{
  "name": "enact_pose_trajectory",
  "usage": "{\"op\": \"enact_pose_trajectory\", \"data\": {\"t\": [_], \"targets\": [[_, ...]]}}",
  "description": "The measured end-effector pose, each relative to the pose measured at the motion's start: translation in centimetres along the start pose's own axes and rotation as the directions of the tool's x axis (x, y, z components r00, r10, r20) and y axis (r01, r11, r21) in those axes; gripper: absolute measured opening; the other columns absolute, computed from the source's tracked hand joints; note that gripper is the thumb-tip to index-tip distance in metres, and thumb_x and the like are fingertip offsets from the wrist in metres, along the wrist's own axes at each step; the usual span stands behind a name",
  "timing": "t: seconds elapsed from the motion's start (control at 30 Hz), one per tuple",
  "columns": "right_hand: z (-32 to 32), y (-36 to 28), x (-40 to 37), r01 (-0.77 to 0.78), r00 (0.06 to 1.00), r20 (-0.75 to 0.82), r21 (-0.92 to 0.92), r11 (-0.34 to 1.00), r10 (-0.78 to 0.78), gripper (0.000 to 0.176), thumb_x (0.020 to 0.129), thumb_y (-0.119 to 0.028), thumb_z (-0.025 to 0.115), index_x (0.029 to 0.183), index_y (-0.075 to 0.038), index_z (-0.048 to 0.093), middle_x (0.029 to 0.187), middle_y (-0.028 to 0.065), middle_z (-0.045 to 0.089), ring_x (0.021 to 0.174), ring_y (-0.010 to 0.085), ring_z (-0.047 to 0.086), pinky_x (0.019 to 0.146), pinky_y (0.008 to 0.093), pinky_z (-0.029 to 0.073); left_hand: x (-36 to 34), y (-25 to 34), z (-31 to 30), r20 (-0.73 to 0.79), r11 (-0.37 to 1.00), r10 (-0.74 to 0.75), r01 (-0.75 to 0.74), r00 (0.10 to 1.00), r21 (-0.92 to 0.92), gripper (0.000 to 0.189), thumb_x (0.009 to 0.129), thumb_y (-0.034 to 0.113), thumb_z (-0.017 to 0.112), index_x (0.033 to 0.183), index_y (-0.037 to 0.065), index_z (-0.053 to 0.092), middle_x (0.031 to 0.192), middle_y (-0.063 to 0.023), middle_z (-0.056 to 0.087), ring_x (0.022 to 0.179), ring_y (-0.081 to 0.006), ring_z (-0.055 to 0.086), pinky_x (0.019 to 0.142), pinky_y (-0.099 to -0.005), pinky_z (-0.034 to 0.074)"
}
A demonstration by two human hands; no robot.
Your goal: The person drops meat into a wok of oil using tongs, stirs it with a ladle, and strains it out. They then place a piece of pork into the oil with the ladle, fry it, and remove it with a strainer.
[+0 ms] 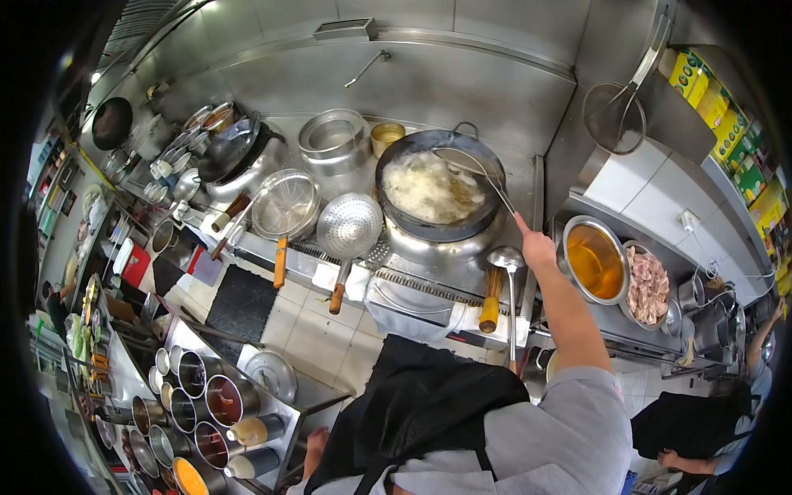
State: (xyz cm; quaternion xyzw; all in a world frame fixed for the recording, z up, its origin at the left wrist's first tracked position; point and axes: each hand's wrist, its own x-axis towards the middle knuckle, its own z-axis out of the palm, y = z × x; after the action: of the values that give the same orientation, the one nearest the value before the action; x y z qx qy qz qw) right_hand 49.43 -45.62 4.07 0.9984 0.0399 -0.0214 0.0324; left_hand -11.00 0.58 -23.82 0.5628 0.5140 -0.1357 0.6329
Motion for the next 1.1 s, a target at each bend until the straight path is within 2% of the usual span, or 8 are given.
{"op": "enact_pose_trajectory", "data": {"t": [0.1, 0.2, 0.3, 0.43, 0.6, 0.73, 0.9, 1.1], "targets": [[-2.4, -3.2, -0.8, 0.07, 0.998, 0.001, 0.014, 0.997, -0.07, 0.085, 0.088, 0.0, 0.044, 0.151, -0.043, 0.008, 0.095, 0.0244, 0.068, 0.09, 0.039, 0.068, 0.081, 0.0493, 0.053, -1.1, 1.2, -0.2, -0.063, 0.995, -0.1, 0.102, 0.993, 0.024, 0.035, 0.093, 0.02, 0.047, 0.127, 0.013, 0.05, 0.104, -0.0119, 0.063, 0.08, -0.0265, 0.064, 0.065, -0.0428, 0.053], [-1.2, -2.1, -0.9, 0.091, 0.995, -0.049, 0.074, 0.993, -0.087, 0.089, 0.086, 0.003, 0.045, 0.151, -0.044, 0.007, 0.099, 0.0266, 0.067, 0.092, 0.0394, 0.067, 0.081, 0.0503, 0.053, -0.7, 0.8, -0.2, -0.057, 0.972, -0.177, 0.165, 0.983, -0.164, 0.035, 0.092, 0.018, 0.047, 0.127, 0.013, 0.05, 0.101, -0.0125, 0.063, 0.082, -0.0267, 0.064, 0.066, -0.0435, 0.054], [0.1, -0.2, 0.6, -0.005, 1.0, 0.03, 0.016, 1.0, 0.004, 0.089, 0.085, 0.002, 0.047, 0.151, -0.044, 0.008, 0.1, 0.0266, 0.066, 0.091, 0.0397, 0.067, 0.08, 0.0507, 0.053, 0.2, 0.2, -0.6, -0.015, 0.974, -0.193, 0.19, 0.981, -0.121, 0.035, 0.09, 0.013, 0.05, 0.125, 0.012, 0.052, 0.1, -0.0119, 0.063, 0.078, -0.0252, 0.065, 0.063, -0.0412, 0.055], [0.0, -1.5, -0.7, 0.074, 0.992, -0.109, 0.095, 0.993, -0.063, 0.094, 0.083, 0.008, 0.047, 0.151, -0.044, 0.009, 0.089, 0.0247, 0.067, 0.083, 0.0418, 0.066, 0.076, 0.0533, 0.051, 0.1, 1.8, 0.2, -0.045, 0.976, -0.168, 0.16, 0.985, -0.149, 0.034, 0.089, 0.011, 0.052, 0.123, 0.011, 0.053, 0.102, -0.0113, 0.064, 0.075, -0.0248, 0.066, 0.062, -0.0406, 0.056], [-0.1, 0.5, -0.3, 0.092, 0.995, -0.031, 0.04, 0.995, -0.091, 0.091, 0.084, 0.005, 0.048, 0.152, -0.042, 0.009, 0.096, 0.0228, 0.067, 0.086, 0.0395, 0.067, 0.078, 0.0509, 0.053, 1.1, 6.7, 1.7, 0.063, 0.985, -0.143, 0.148, 0.988, -0.089, 0.036, 0.087, 0.011, 0.058, 0.122, 0.01, 0.054, 0.097, -0.0098, 0.065, 0.068, -0.0231, 0.065, 0.058, -0.0381, 0.056], [1.2, 1.3, 2.3, 0.086, 0.996, 0.038, -0.037, 0.996, -0.085, 0.089, 0.085, 0.006, 0.047, 0.152, -0.039, 0.009, 0.096, 0.0248, 0.066, 0.088, 0.0405, 0.066, 0.078, 0.0507, 0.052, 1.9, 15.5, 4.4, 0.029, 0.983, 0.035, -0.029, 0.999, -0.182, 0.036, 0.089, 0.01, 0.053, 0.125, 0.013, 0.053, 0.106, -0.0097, 0.065, 0.078, -0.0244, 0.065, 0.065, -0.0401, 0.054], [1.2, 1.8, 1.7, 0.188, 0.982, -0.081, 0.465, 0.865, -0.17, 0.088, 0.085, 0.005, 0.044, 0.153, -0.035, 0.005, 0.093, 0.03, 0.063, 0.085, 0.0458, 0.063, 0.079, 0.0525, 0.048, 3.4, 26.2, 6.1, -0.195, 0.9, 0.33, -0.37, 0.924, -0.231, 0.038, 0.092, 0.014, 0.052, 0.13, 0.015, 0.047, 0.118, -0.0076, 0.059, 0.092, -0.0211, 0.06, 0.074, -0.0404, 0.052], [-1.1, 2.8, 3.5, 0.111, 0.99, 0.019, 0.53, 0.841, -0.142, 0.087, 0.084, 0.006, 0.041, 0.154, -0.03, 0.004, 0.096, 0.0322, 0.063, 0.092, 0.0471, 0.061, 0.085, 0.0511, 0.046, 6.4, 37.7, 5.7, -0.362, 0.774, 0.45, -0.559, 0.816, -0.297, 0.04, 0.091, 0.015, 0.056, 0.13, 0.016, 0.048, 0.119, -0.0044, 0.055, 0.098, -0.0177, 0.055, 0.078, -0.0397, 0.051]]}}
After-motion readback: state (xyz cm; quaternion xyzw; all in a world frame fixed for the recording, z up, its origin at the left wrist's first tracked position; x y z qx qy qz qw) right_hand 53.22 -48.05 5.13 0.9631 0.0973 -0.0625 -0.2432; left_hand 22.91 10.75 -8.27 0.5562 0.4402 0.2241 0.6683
